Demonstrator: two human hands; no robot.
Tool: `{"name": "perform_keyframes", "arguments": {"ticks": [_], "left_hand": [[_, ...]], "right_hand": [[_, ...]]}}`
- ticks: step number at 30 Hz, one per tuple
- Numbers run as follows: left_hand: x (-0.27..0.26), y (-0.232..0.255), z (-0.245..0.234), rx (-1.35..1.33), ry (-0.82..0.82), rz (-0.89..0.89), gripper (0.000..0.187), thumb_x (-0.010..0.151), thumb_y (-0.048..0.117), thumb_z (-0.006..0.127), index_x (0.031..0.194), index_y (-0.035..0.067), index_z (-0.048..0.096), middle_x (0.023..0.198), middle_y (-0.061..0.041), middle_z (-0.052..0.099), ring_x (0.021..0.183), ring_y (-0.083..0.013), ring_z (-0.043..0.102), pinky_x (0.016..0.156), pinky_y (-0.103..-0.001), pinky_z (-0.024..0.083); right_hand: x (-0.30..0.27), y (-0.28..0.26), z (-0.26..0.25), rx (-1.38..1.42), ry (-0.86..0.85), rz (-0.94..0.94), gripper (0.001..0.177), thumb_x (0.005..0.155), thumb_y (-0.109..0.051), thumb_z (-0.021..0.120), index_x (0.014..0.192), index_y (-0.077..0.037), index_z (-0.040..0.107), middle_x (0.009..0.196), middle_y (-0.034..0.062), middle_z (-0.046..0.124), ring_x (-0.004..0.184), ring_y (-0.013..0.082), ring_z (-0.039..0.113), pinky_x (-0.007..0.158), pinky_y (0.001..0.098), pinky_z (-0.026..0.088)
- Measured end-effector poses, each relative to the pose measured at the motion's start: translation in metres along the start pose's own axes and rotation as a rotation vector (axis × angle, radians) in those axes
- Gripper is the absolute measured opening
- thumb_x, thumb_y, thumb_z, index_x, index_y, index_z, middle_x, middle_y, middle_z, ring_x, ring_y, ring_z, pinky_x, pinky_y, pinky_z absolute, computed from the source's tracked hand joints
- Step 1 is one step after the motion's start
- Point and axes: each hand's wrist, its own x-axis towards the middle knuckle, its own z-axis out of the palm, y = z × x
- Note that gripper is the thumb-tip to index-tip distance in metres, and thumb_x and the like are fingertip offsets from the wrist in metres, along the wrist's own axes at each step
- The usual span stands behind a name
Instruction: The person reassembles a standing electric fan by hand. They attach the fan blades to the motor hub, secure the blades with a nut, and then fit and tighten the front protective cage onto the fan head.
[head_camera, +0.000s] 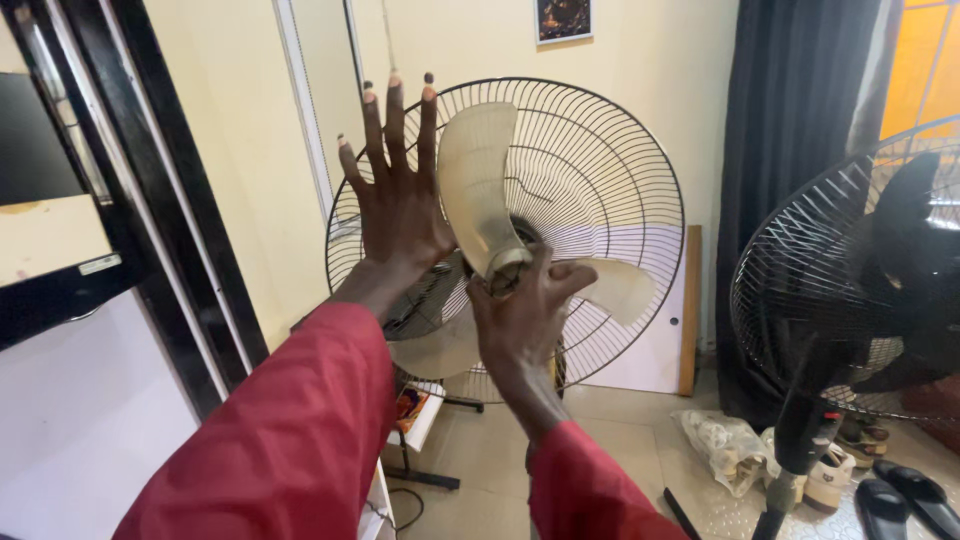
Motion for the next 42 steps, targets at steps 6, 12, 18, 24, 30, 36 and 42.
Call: {"name": "perform_keyframes", "arguments": {"ticks": [6,12,18,24,30,36,42], "left_hand": [[-0.005,0.008,0.009,-0.008,-0.112,-0.049,0.149,0.066,0.088,0.081,0.165,0.016,-0.004,0.167,-0.025,0.002,0.156,-0.0469,0.003,0.111,-0.084,0.017],[-0.001,0.011,0.010,0.070,-0.231,-0.093,0.141,0.068,0.082,0.078,0.167,0.023,-0.002,0.166,-0.030,-0.002,0.156,-0.0514,-0.001,0.111,-0.086,0.014],[-0.007,0.028,0.012,0.034,-0.046,0.024,0.111,0.096,0.065,0.067,0.170,0.014,0.002,0.168,-0.030,-0.014,0.158,-0.0436,-0.014,0.111,-0.087,-0.001],[-0.009,0.031,0.011,-0.177,-0.165,0.035,0.112,0.093,0.059,0.071,0.166,0.002,0.009,0.169,-0.027,-0.008,0.158,-0.0400,-0.009,0.117,-0.077,-0.010],[-0.011,0.036,0.010,-0.309,-0.210,0.056,0.114,0.087,0.054,0.070,0.165,-0.007,0.014,0.169,-0.028,0.019,0.162,-0.0346,0.004,0.131,-0.059,-0.008],[-0.017,0.041,0.010,-0.274,-0.101,0.096,0.097,0.090,0.056,0.066,0.159,-0.004,0.035,0.166,-0.028,0.028,0.159,-0.0400,0.009,0.127,-0.059,-0.006],[-0.020,0.040,0.010,-0.281,-0.198,0.045,0.096,0.087,0.059,0.066,0.158,0.001,0.036,0.165,-0.023,0.032,0.158,-0.0397,0.008,0.127,-0.059,-0.006]], "right_hand": [[0.007,0.004,0.015,0.090,0.083,0.103,0.088,0.066,-0.022,0.094,0.132,-0.006,0.040,0.116,0.0242,0.028,0.104,0.0446,0.052,0.087,0.0535,0.053],[0.010,0.005,0.021,0.090,0.105,0.168,0.080,0.063,-0.016,0.092,0.130,-0.013,0.048,0.116,0.0225,0.030,0.102,0.0424,0.054,0.090,0.0546,0.050],[0.012,0.004,0.019,0.055,0.119,0.145,0.078,0.063,-0.022,0.095,0.127,-0.015,0.051,0.114,0.0208,0.032,0.101,0.0399,0.053,0.086,0.0534,0.051],[0.009,0.006,0.011,0.056,0.096,0.091,0.078,0.065,-0.022,0.095,0.133,-0.022,0.055,0.117,0.0174,0.034,0.095,0.0383,0.060,0.079,0.0528,0.056],[0.012,0.005,0.000,0.016,0.092,-0.014,0.078,0.065,-0.011,0.089,0.135,-0.025,0.058,0.119,0.0172,0.035,0.090,0.0394,0.064,0.077,0.0475,0.061],[0.008,0.005,-0.013,0.005,0.068,-0.084,0.082,0.062,-0.008,0.091,0.136,-0.025,0.060,0.117,0.0176,0.035,0.091,0.0380,0.064,0.080,0.0453,0.060],[0.004,0.001,-0.016,0.022,0.074,-0.099,0.082,0.061,-0.009,0.093,0.134,-0.022,0.060,0.117,0.0168,0.036,0.094,0.0367,0.062,0.083,0.0439,0.059]]}}
